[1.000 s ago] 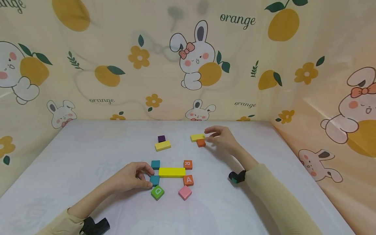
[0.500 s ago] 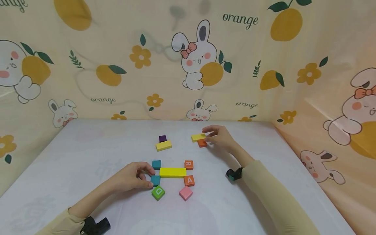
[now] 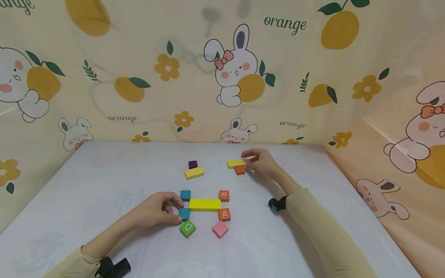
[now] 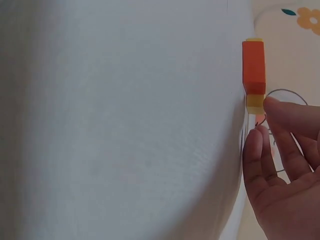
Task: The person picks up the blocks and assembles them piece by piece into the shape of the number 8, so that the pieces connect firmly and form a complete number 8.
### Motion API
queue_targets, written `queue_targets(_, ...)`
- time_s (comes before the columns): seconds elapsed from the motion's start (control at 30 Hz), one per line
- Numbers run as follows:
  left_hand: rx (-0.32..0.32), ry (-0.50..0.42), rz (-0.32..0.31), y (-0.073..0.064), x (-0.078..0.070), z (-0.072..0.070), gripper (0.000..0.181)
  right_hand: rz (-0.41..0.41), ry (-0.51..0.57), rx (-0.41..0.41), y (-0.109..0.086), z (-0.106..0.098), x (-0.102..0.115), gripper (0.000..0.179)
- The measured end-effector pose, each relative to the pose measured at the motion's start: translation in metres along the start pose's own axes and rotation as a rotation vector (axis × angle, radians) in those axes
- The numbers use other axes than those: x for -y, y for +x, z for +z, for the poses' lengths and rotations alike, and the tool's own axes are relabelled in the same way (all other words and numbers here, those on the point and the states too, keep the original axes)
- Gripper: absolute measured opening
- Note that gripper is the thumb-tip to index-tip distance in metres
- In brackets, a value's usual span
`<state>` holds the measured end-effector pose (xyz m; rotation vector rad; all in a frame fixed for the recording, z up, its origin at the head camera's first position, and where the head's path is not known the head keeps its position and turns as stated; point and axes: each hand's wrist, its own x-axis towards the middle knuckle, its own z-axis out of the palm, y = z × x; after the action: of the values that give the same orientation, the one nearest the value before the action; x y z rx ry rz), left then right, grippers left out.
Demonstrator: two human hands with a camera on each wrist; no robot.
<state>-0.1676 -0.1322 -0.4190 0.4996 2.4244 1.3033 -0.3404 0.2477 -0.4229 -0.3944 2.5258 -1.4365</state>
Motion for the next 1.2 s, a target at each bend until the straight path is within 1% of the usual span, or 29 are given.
queue_targets(0.13,0.003,-0.006,0.005,0.000,0.001,0.000,0.034,0.016,-0.004,0.000,0.002,0.000,0.000,0.042)
queue_targets(0.23,0.005,-0.010,0.006,0.000,0.001,0.000,0.034,0.021,-0.011,0.015,0.003,0.001,0.001,0.042)
queue_targets(0.37,0.005,-0.014,0.007,0.000,0.001,0.000,0.035,0.014,-0.033,0.039,0.004,0.003,0.005,0.043)
queue_targets(0.53,0.001,-0.014,0.006,-0.001,0.000,0.000,0.035,0.008,-0.058,0.049,0.005,0.007,0.009,0.044)
queue_targets(0.77,0.001,-0.014,0.004,-0.001,0.000,0.000,0.033,0.008,-0.076,0.043,0.006,0.008,0.010,0.044)
queue_targets(1.0,0.005,-0.014,-0.001,-0.001,0.001,-0.001,0.034,0.041,-0.130,0.018,0.006,0.010,0.013,0.038)
queue_targets(1.2,0.013,-0.032,0.025,0.000,0.002,-0.001,0.034,0.041,-0.139,0.035,0.005,0.009,0.016,0.042)
